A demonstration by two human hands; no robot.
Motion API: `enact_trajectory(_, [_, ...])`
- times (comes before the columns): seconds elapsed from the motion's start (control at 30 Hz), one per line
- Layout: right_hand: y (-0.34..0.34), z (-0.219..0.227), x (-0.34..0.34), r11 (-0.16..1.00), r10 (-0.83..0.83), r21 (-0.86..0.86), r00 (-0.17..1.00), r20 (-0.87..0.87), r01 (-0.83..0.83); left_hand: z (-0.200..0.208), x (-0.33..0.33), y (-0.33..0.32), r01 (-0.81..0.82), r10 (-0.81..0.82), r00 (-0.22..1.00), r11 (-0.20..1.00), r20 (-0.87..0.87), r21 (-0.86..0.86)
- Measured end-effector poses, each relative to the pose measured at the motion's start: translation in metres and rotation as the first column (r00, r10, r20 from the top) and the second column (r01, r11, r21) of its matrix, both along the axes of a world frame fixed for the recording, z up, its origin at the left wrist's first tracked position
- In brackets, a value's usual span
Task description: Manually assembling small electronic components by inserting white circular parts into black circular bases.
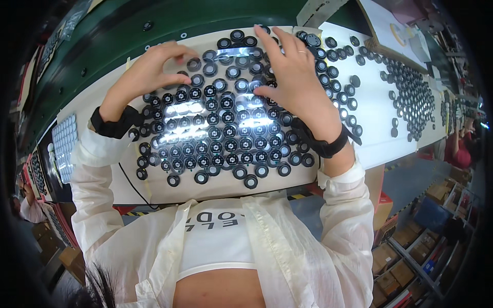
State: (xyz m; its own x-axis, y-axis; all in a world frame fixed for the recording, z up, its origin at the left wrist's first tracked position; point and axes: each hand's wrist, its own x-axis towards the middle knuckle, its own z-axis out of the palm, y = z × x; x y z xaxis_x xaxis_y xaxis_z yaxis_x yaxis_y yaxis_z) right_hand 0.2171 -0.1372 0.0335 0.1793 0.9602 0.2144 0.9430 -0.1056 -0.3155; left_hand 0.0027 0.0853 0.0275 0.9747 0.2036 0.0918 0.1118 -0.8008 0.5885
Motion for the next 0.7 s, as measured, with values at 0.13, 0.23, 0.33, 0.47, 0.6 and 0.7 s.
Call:
enact_trajectory(0.13, [-0.005,0.0,0.006,0.984,0.011,-0.169,0.965,-0.261,-0.057,0.002,0.007,-0.035,-0.016,-0.004,0.994,0.983,0.106,0.185])
enact_trajectory(0.23, [0.002,-0.009,-0.001,0.982,0.066,-0.147,0.941,-0.331,-0.12,-0.015,0.016,-0.074,0.102,-0.11,0.989,0.991,0.1,0.084])
enact_trajectory(0.33, [0.01,-0.016,0.0,0.982,0.093,-0.124,0.94,-0.329,-0.141,-0.028,0.023,-0.093,0.136,-0.147,0.987,0.98,0.061,0.147])
enact_trajectory(0.47, [0.016,-0.014,0.007,0.962,0.09,-0.223,0.955,-0.283,-0.157,-0.046,0.026,-0.101,0.034,-0.049,0.995,0.984,0.085,0.173])
enact_trajectory(0.6, [0.014,-0.01,0.008,0.967,0.188,-0.137,0.967,-0.172,-0.213,-0.049,0.02,-0.103,-0.091,0.065,0.99,0.974,0.127,0.209])
enact_trajectory(0.7, [0.003,-0.022,0.013,0.968,0.239,-0.045,0.961,-0.136,-0.247,-0.049,0.024,-0.101,-0.095,0.069,0.988,0.977,0.136,0.192])
